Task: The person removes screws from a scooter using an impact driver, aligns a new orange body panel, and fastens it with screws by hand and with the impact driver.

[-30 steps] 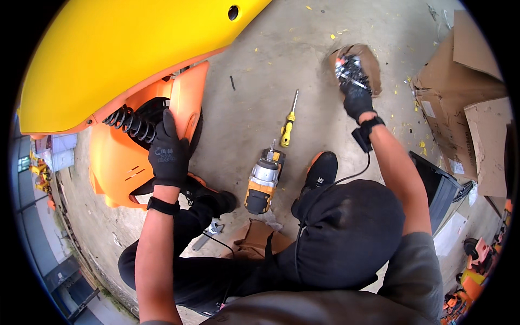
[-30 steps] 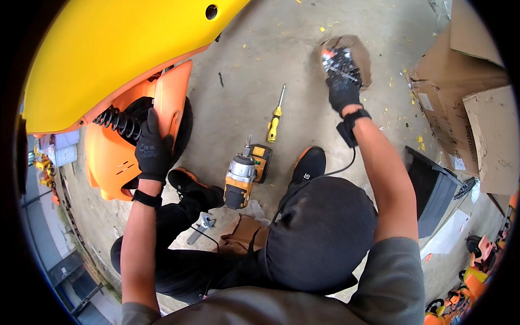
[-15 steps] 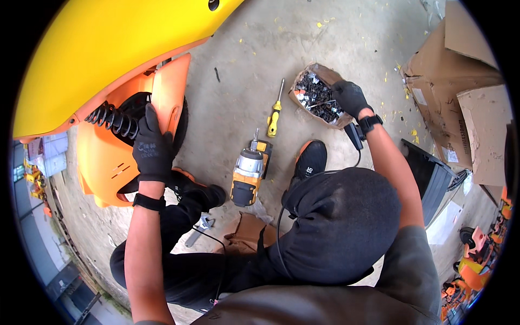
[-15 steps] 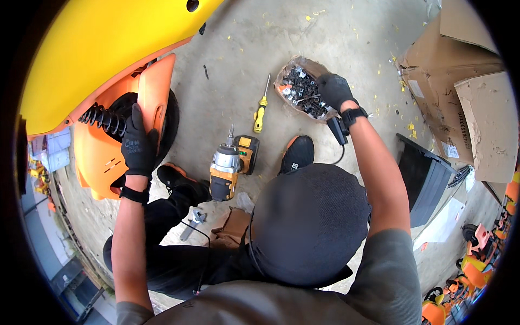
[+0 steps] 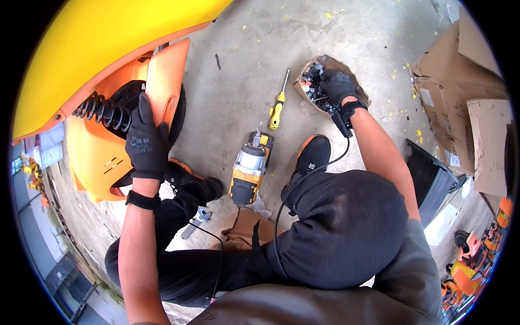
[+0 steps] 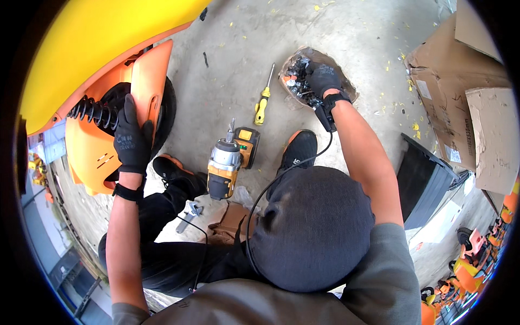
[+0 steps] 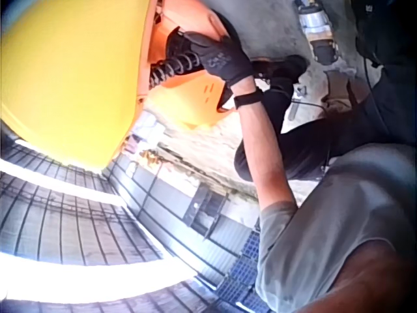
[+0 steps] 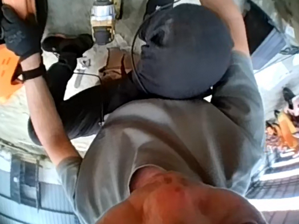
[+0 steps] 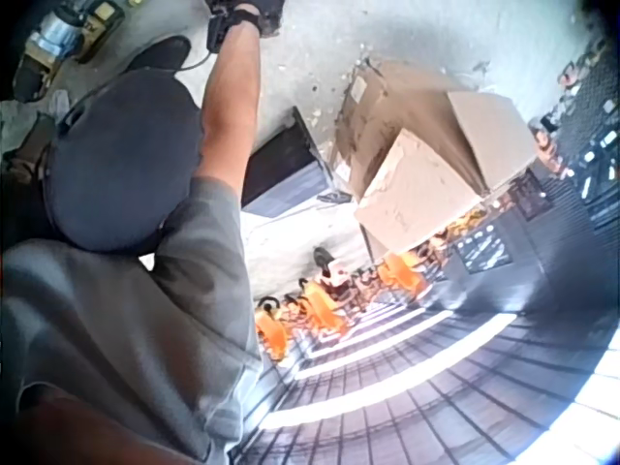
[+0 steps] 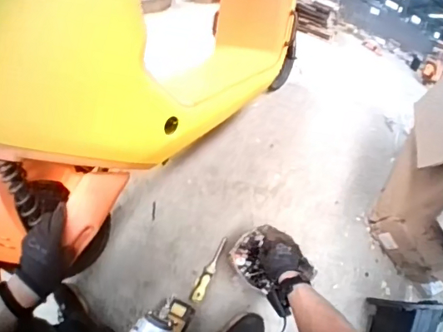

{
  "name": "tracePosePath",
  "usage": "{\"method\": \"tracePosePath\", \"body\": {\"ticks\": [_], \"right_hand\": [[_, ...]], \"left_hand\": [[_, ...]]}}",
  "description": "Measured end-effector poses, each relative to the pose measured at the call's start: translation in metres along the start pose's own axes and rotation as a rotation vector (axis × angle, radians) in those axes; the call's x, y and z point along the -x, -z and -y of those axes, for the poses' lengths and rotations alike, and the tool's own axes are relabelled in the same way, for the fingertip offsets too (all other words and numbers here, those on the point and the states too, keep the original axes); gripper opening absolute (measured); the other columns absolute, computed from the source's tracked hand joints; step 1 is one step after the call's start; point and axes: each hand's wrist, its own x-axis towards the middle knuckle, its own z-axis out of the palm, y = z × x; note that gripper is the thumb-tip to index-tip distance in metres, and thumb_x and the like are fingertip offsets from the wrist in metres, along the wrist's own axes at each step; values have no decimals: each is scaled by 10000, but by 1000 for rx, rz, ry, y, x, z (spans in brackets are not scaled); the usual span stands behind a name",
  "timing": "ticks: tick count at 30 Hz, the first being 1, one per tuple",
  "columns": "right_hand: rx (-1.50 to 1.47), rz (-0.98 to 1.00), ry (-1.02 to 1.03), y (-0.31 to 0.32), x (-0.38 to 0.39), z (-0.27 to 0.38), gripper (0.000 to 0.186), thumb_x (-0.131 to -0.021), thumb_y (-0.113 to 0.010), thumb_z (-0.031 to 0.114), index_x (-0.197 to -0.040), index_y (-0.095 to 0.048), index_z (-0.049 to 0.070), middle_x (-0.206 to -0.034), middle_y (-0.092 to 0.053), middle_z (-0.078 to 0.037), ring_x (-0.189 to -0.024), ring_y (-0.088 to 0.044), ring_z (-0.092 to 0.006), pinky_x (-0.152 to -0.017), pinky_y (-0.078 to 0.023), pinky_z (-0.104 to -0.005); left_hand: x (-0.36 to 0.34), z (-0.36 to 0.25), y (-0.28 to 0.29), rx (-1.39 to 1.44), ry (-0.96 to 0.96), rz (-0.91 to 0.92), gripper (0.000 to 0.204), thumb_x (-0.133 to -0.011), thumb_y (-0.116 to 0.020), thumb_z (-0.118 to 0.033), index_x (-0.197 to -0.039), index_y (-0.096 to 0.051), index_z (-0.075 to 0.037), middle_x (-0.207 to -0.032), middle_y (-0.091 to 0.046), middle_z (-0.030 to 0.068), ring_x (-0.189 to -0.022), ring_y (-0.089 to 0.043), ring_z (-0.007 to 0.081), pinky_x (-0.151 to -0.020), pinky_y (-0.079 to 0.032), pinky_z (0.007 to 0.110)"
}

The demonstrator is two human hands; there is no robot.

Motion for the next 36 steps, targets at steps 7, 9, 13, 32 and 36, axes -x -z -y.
{"method": "tracePosePath", "body": {"ticks": [7,9,13,32,36], "right_hand": [[-87,-182,46,-7,-4,7,298,-840,-596,204,-1118,-651,110,-1078,-666,-165,-1013,-624,-333,-892,-476,-418],[-113,-101,39,-1,-6,9,304,-851,-575,190,-1136,-646,111,-1083,-665,-169,-1026,-622,-333,-904,-474,-419],[-119,-82,105,-2,-6,15,281,-856,-517,125,-1086,-678,132,-1070,-674,-140,-997,-637,-322,-875,-495,-408],[-126,-171,132,-3,-1,20,239,-857,-562,198,-1059,-645,100,-1024,-673,-166,-971,-635,-341,-839,-501,-438],[13,-163,141,-12,-22,15,253,-871,-525,176,-1065,-673,112,-1026,-684,-143,-975,-643,-322,-835,-513,-437]], "left_hand": [[0,2,-1,12,-7,-14,792,-769,-680,-134,-1455,-290,-63,-1153,-539,198,-964,-607,368,-767,-518,427],[0,1,-2,7,0,-16,792,-768,-682,-135,-1454,-291,-63,-1150,-539,197,-960,-608,369,-764,-518,427],[0,-1,-4,-5,37,14,794,-767,-685,-139,-1452,-291,-63,-1147,-540,196,-956,-609,371,-760,-518,428],[1,-1,-1,2,19,2,784,-773,-686,-140,-1446,-295,-46,-1180,-540,207,-983,-596,384,-775,-507,437],[-2,-4,-3,7,3,-9,781,-773,-685,-142,-1444,-298,-44,-1172,-542,204,-979,-595,384,-771,-505,437]]}}
